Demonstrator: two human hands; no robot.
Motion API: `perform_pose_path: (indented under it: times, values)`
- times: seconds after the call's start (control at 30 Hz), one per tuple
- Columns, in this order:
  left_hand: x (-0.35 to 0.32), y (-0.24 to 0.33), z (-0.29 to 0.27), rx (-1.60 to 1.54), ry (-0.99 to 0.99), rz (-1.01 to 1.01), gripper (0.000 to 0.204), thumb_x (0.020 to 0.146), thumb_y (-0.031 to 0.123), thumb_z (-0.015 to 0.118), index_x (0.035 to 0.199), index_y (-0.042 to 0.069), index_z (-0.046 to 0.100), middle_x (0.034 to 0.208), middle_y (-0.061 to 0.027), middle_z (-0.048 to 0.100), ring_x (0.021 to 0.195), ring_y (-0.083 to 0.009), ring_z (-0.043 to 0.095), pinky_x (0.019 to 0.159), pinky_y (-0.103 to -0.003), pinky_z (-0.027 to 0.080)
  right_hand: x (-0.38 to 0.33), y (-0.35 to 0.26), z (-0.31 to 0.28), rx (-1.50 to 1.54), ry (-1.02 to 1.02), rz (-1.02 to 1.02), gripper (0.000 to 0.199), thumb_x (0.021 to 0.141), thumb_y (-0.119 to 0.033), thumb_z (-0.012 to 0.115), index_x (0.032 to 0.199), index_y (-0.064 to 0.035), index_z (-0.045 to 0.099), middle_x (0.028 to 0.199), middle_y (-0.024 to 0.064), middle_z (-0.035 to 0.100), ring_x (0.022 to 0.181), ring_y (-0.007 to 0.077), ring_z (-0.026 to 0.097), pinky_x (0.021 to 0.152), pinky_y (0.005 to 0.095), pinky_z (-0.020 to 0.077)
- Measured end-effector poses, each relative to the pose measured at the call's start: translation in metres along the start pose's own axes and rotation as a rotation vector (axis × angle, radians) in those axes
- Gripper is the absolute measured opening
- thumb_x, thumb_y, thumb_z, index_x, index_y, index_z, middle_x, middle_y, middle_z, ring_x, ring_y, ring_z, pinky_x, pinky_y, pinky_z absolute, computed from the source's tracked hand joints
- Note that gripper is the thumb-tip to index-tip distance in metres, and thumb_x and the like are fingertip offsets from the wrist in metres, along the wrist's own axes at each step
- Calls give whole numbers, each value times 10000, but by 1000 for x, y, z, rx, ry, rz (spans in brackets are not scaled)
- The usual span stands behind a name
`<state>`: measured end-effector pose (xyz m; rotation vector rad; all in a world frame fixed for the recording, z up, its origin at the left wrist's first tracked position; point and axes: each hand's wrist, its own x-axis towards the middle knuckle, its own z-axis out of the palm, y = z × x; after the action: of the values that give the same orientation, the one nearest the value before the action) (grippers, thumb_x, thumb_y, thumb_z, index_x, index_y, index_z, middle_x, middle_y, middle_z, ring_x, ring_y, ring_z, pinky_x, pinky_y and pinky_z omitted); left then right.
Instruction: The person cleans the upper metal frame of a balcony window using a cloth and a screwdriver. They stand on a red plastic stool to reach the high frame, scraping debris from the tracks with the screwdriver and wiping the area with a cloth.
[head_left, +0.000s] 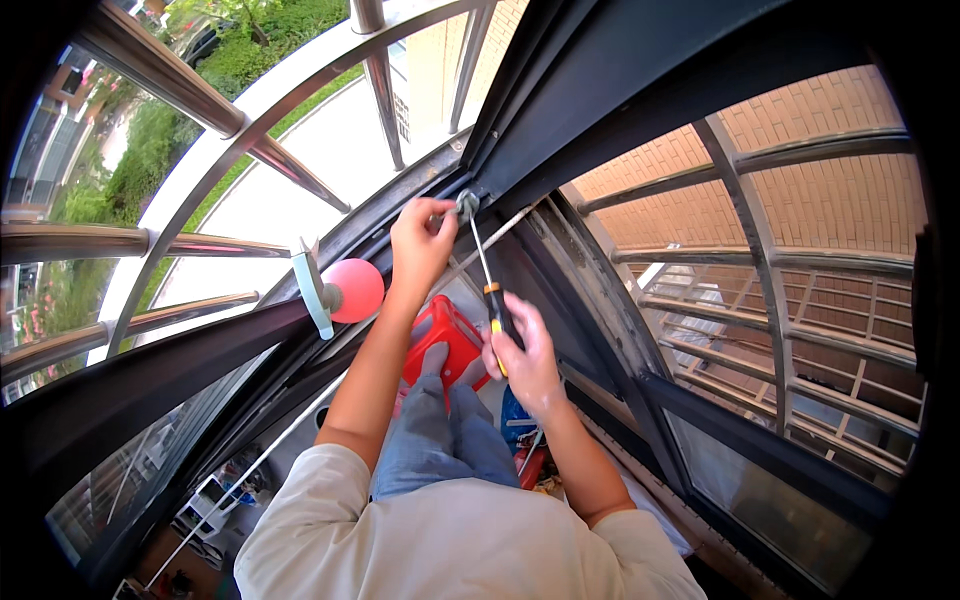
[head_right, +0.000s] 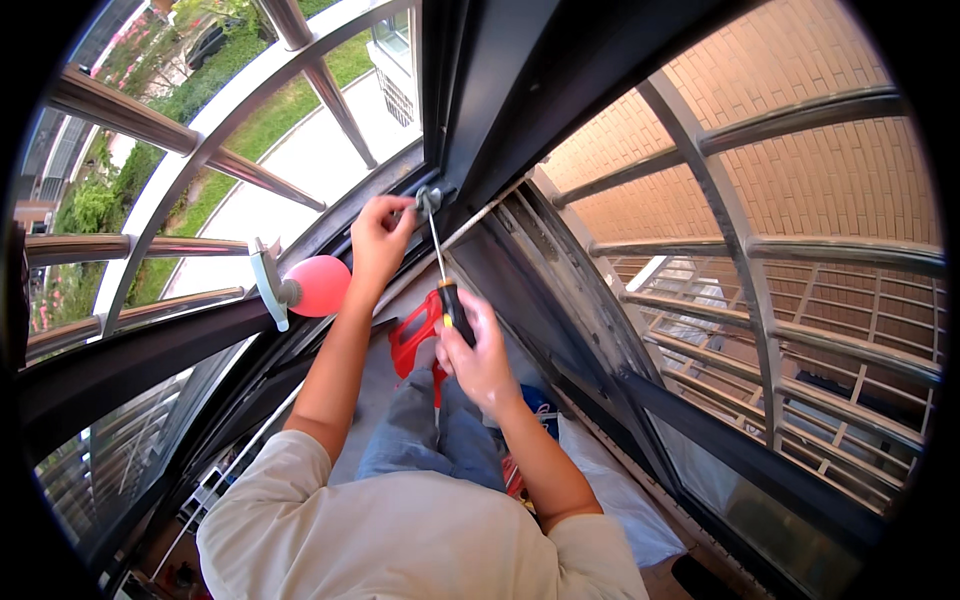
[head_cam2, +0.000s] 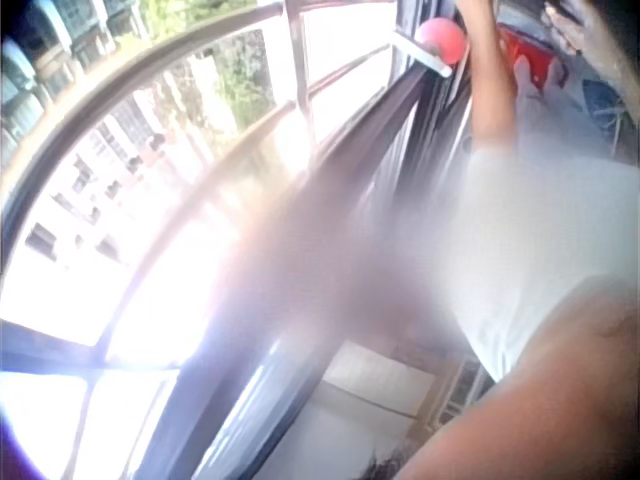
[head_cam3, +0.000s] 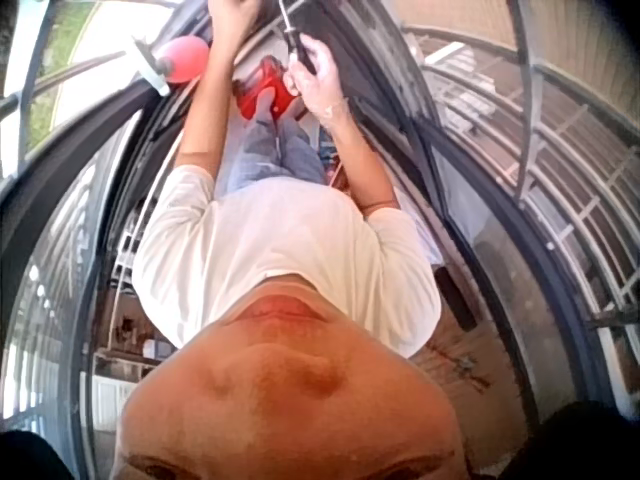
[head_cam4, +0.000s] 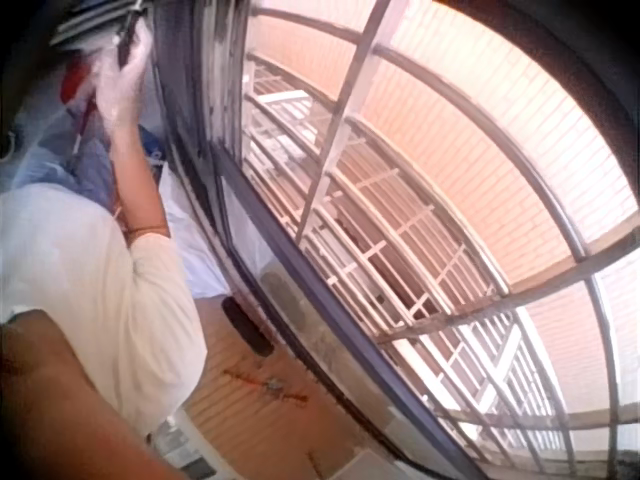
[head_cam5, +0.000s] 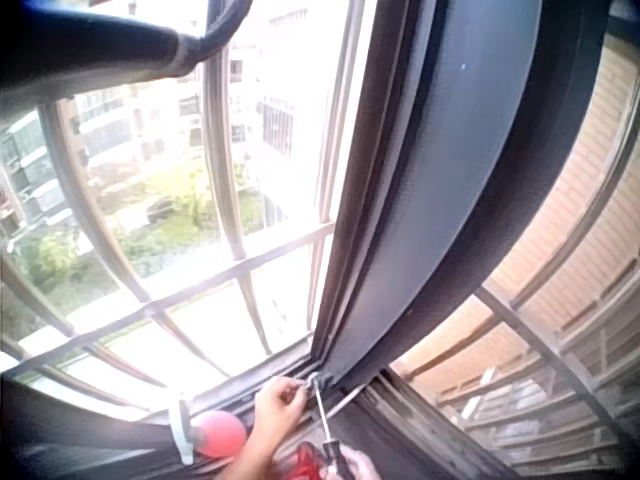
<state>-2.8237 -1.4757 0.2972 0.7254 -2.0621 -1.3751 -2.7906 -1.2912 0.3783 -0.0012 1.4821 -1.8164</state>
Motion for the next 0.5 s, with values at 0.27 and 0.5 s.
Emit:
perform_pose_path:
  times: [0.27,0.5]
  values:
    - [-16,1,-14,-31,254,-15,99,767,53,625,859,16,630,747,-105,574,762,-217,558,711,-317,444,-51,11,-21,-43,-31,103,474,880,35,469,1315,-22,290,915,111,494,611,105,481,507,231,401]
    - [-13,-2,-5,40,3,357,137,729,-43,619,846,11,572,911,-126,568,887,-307,555,776,-369,454,-44,6,-17,-46,8,66,460,881,47,466,1307,-15,303,925,110,489,625,97,474,517,226,407]
